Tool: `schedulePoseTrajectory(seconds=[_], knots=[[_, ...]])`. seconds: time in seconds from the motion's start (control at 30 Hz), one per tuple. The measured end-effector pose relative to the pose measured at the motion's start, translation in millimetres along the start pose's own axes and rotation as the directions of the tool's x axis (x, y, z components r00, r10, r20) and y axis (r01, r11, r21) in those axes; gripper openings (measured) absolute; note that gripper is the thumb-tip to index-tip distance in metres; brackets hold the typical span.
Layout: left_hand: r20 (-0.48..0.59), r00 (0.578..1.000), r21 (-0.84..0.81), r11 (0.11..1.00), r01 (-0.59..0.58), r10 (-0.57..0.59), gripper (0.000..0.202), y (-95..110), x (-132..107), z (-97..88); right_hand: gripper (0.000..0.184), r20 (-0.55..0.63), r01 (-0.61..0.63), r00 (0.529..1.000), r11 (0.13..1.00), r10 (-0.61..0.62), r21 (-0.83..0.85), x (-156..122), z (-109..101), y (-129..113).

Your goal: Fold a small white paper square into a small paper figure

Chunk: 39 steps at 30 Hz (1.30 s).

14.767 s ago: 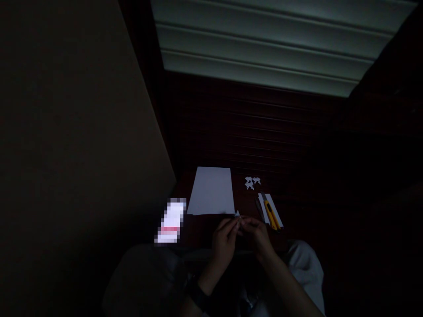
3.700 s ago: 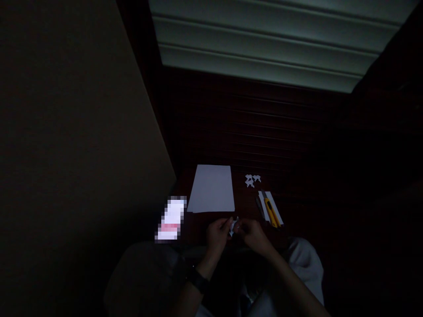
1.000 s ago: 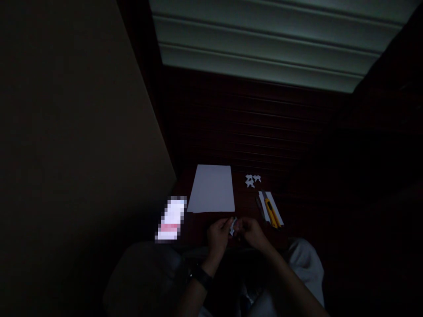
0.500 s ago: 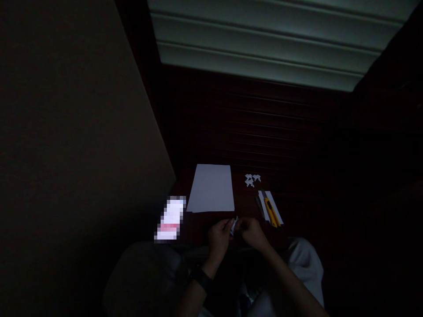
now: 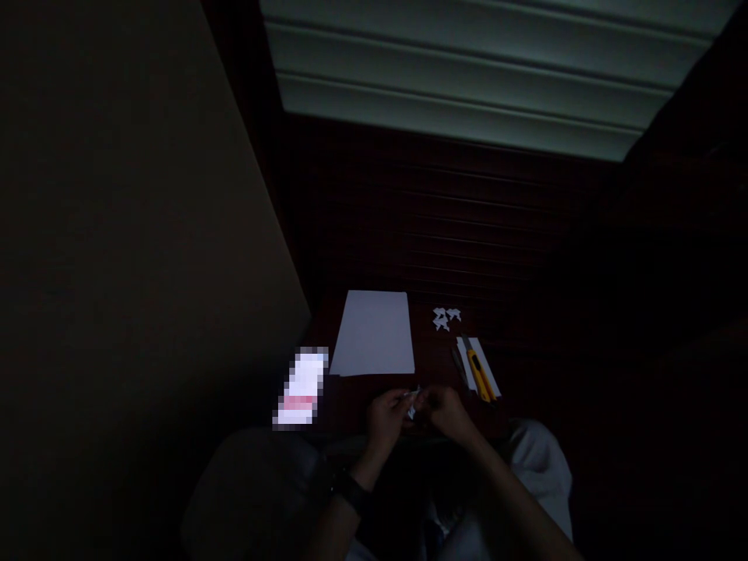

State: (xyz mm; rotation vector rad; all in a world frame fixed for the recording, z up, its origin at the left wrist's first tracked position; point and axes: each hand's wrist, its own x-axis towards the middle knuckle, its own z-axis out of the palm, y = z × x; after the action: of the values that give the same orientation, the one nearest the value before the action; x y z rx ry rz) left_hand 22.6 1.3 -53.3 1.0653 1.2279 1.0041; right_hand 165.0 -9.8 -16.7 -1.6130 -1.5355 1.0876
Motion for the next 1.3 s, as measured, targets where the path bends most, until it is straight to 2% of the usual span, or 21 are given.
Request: schedulePoseTrajectory(seconds=[0.17,0.3,0.47,0.67,0.73,0.93,1.2,1.3], knots=[[0.064,0.997,-0.099,0.994,0.051,-0.045,0.037,-1,-2,0.7,0.012,-0.073,0.012,0.997,0.994,-0.02,-0.108,2,0,1],[0.149,0.987,-0.193,0.978,0.083,-0.055,0.041,-1,-1,-3.0,0.012,-0.1,0.041,0.994,0.995,-0.051,-0.094,2,0,5],[0.128,0.991,-0.237,0.969,0.075,-0.046,0.041,-5,1,-4.9,0.014,-0.151,0.081,0.985,0.996,-0.085,-0.035,1,3,9],[0.103,0.992,-0.215,0.973,0.088,-0.067,0.042,-8,1,-3.5,0.015,-0.244,0.071,0.965,0.993,-0.092,-0.095,-1,8,3],[0.087,0.993,-0.224,0.969,0.103,-0.085,0.042,-7,2,-4.0,0.016,-0.234,0.086,0.967,0.994,-0.099,-0.066,-1,8,4],[0.113,0.982,-0.295,0.939,0.177,-0.149,0.044,2,2,-5.8,0.021,-0.146,0.082,0.988,0.983,-0.058,0.164,2,6,15],[0.11,0.981,-0.256,0.949,0.185,-0.162,0.042,1,2,-4.3,0.016,-0.22,0.095,0.971,0.995,-0.093,0.0,1,7,8],[0.1,0.982,-0.252,0.951,0.18,-0.159,0.044,0,3,-4.1,0.016,-0.221,0.108,0.971,0.993,-0.094,0.053,-1,6,6]])
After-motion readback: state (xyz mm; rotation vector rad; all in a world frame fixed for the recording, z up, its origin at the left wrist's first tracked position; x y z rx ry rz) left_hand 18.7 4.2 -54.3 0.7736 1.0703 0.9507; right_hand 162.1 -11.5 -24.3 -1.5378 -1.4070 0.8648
